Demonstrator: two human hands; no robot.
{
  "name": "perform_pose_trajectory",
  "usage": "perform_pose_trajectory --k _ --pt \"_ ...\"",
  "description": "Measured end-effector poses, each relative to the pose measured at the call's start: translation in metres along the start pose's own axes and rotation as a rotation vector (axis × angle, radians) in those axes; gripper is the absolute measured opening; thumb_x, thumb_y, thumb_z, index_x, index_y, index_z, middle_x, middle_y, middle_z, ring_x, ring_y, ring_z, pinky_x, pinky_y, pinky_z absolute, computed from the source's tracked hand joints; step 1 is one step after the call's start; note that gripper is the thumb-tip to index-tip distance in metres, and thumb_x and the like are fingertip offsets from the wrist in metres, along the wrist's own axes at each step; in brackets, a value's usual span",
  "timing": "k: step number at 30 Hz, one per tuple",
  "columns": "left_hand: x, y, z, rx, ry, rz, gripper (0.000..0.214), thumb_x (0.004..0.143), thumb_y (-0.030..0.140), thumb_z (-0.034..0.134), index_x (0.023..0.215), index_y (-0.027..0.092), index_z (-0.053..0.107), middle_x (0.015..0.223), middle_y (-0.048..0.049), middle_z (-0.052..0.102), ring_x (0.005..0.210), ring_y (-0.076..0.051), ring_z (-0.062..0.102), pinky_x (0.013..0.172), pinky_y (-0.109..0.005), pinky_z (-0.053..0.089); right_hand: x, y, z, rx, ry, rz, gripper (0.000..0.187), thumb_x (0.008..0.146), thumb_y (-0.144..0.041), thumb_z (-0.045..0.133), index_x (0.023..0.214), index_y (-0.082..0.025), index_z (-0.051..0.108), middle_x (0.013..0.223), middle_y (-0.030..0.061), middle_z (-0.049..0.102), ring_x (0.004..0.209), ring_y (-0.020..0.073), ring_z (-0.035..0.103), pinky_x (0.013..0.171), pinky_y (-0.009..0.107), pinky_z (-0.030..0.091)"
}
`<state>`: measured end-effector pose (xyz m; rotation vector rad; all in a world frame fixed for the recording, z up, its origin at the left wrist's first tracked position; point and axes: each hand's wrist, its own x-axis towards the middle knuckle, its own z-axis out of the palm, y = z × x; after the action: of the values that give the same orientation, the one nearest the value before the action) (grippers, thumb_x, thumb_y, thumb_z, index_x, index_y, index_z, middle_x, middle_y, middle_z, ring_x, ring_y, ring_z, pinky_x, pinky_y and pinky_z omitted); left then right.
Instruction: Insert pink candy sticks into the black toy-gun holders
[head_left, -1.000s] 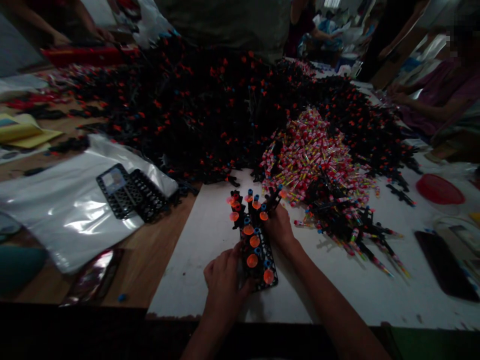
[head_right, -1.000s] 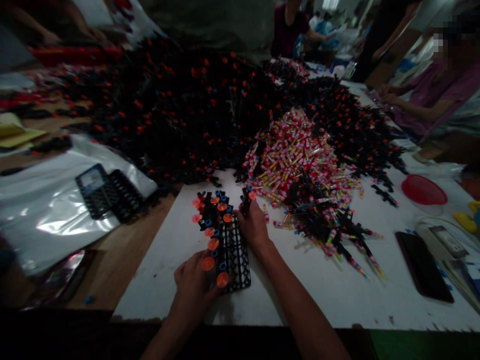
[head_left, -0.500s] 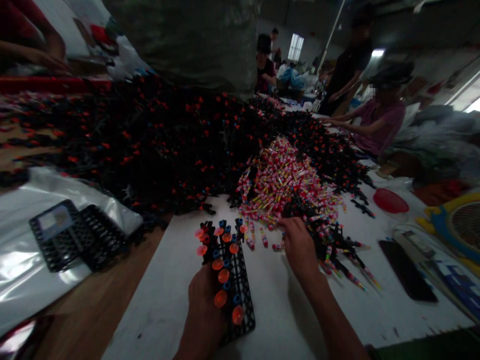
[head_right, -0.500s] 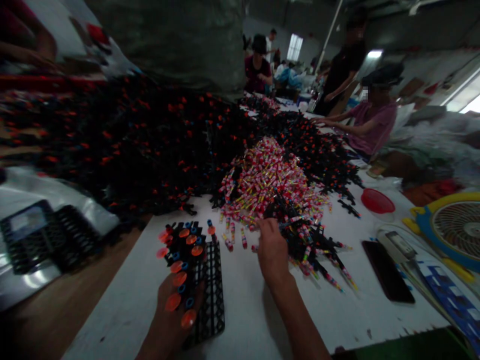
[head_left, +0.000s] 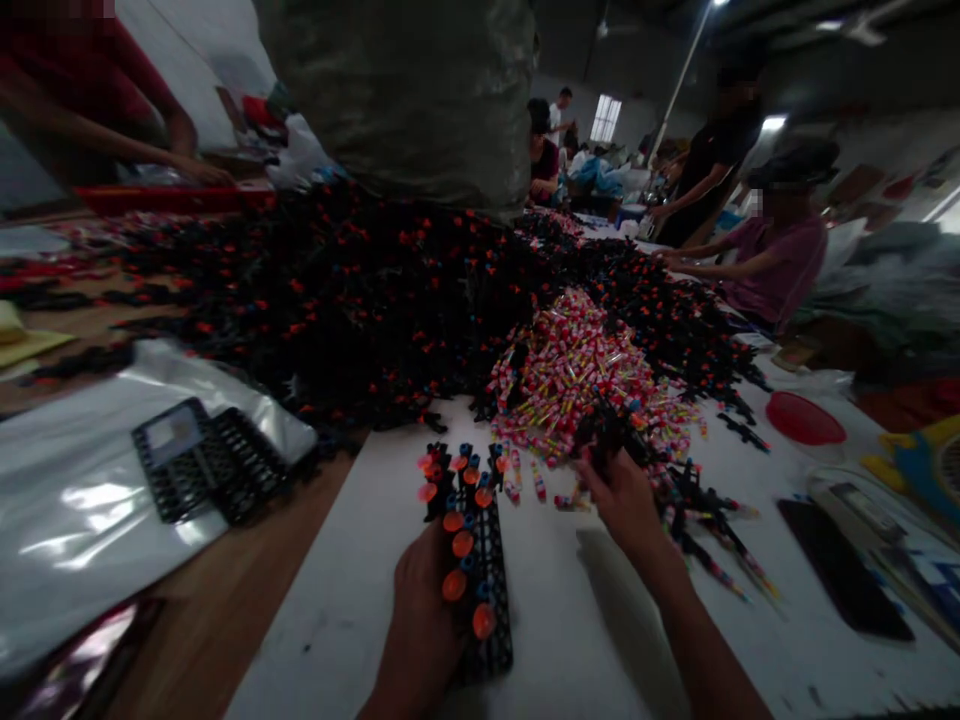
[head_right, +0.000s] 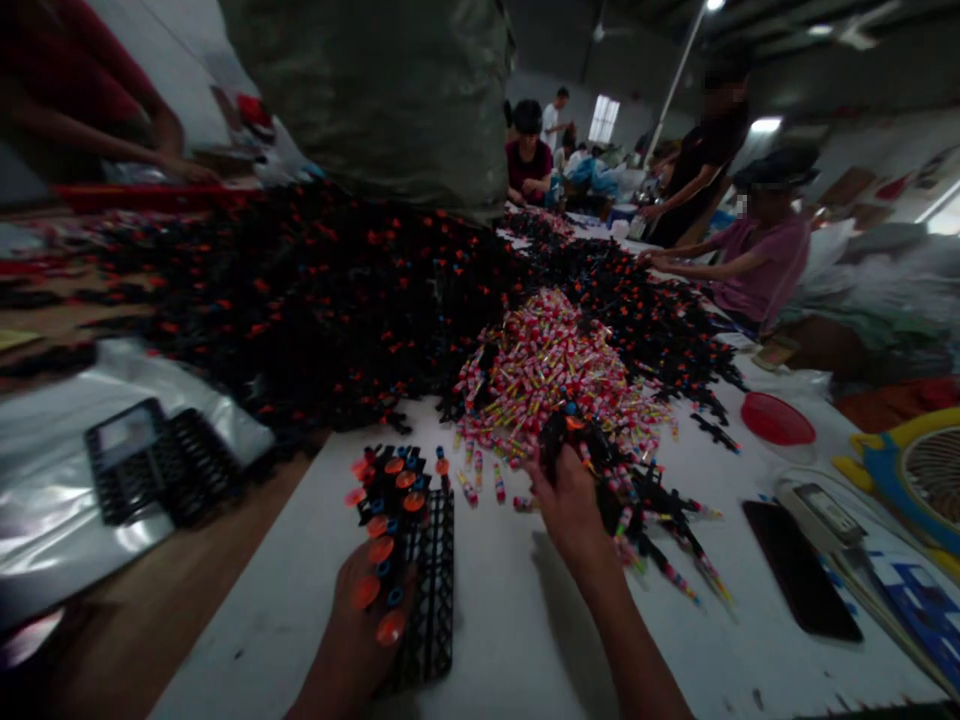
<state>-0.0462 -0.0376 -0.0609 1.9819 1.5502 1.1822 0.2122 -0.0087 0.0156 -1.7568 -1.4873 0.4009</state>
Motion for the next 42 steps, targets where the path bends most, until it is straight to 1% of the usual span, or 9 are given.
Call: perform_pose_trajectory --k 3,6,8,12,18,24,29,34,42 --pt "-0.002 0.005 -0.003 0.088 -0.071 0.047 0.048 0.081 0.022 0.046 0.129 0.018 0.044 0.117 -0.0137 0.060 0.111 -0.029 0.055 0.091 -0.051 0.046 -0.011 -0.019 0.044 0.419 -0.281 0.170 0.029 0.081 -0.044 0.054 0.092 -0.018 0.057 0.065 0.0017 0.063 0.056 0.0173 0.061 0.052 0.026 0.048" --pt "-0.002 0.008 -0.003 0.111 -0.070 0.080 0.049 0.082 0.022 0.046 0.131 0.016 0.042 0.118 -0.0155 0.058 0.112 -0.030 0.054 0.090 -0.051 0.047 -0.011 -0.026 0.077 0.575 -0.309 0.260 0.028 0.075 -0.042 0.057 0.089 -0.018 0.056 0.060 -0.0004 0.062 0.051 0.0165 0.061 0.048 0.024 0.048" --pt "-0.002 0.007 -0.002 0.110 -0.062 0.089 0.050 0.083 0.021 0.046 0.132 0.015 0.041 0.118 -0.0160 0.058 0.111 -0.030 0.053 0.090 -0.052 0.047 -0.007 -0.026 0.086 0.573 -0.291 0.272 0.027 0.075 -0.042 0.056 0.086 -0.018 0.056 0.059 -0.0007 0.062 0.049 0.0162 0.061 0.047 0.024 0.047" --pt "-0.003 0.008 -0.001 0.078 -0.066 0.051 0.049 0.082 0.021 0.046 0.130 0.016 0.043 0.116 -0.0150 0.059 0.110 -0.030 0.053 0.091 -0.053 0.045 -0.007 -0.024 0.085 0.530 -0.239 0.287 0.023 0.072 -0.039 0.061 0.080 -0.019 0.056 0.066 0.0001 0.063 0.050 0.0146 0.061 0.047 0.023 0.047" --pt "0.001 0.018 -0.006 0.044 -0.108 -0.027 0.048 0.081 0.020 0.046 0.128 0.017 0.045 0.114 -0.0137 0.059 0.110 -0.030 0.053 0.092 -0.052 0.045 -0.031 -0.025 0.091 0.688 -0.233 0.349 0.030 0.074 -0.042 0.064 0.090 -0.019 0.054 0.069 -0.0011 0.063 0.051 0.0152 0.061 0.046 0.024 0.048" --pt "0.003 0.022 -0.009 0.039 -0.139 -0.050 0.043 0.080 0.018 0.044 0.123 0.017 0.048 0.112 -0.0134 0.059 0.110 -0.030 0.052 0.093 -0.054 0.043 -0.030 -0.015 0.102 0.538 -0.220 0.328 0.028 0.079 -0.042 0.058 0.090 -0.016 0.059 0.066 0.0017 0.065 0.051 0.0152 0.059 0.047 0.024 0.048" --pt "0.001 0.021 -0.008 0.034 -0.138 -0.089 0.044 0.080 0.020 0.044 0.124 0.016 0.048 0.113 -0.0144 0.059 0.112 -0.031 0.051 0.093 -0.053 0.043 -0.028 -0.018 0.099 0.373 -0.124 0.206 0.024 0.078 -0.038 0.058 0.091 -0.018 0.062 0.079 0.0043 0.068 0.072 0.0187 0.063 0.066 0.028 0.052" --pt "0.003 0.024 -0.011 0.008 -0.164 -0.106 0.046 0.078 0.020 0.046 0.124 0.017 0.047 0.114 -0.0129 0.058 0.111 -0.030 0.051 0.095 -0.052 0.042 -0.030 -0.018 0.098 0.589 -0.208 0.303 0.029 0.080 -0.040 0.056 0.099 -0.017 0.058 0.065 -0.0016 0.061 0.049 0.0124 0.058 0.048 0.022 0.047" --pt "0.008 0.032 -0.014 -0.004 -0.183 -0.100 0.041 0.078 0.018 0.045 0.118 0.018 0.051 0.110 -0.0117 0.061 0.109 -0.029 0.054 0.098 -0.051 0.040 -0.029 -0.013 0.096 0.710 -0.176 0.392 0.035 0.075 -0.045 0.063 0.096 -0.018 0.055 0.057 -0.0047 0.058 0.042 0.0112 0.054 0.038 0.020 0.042"
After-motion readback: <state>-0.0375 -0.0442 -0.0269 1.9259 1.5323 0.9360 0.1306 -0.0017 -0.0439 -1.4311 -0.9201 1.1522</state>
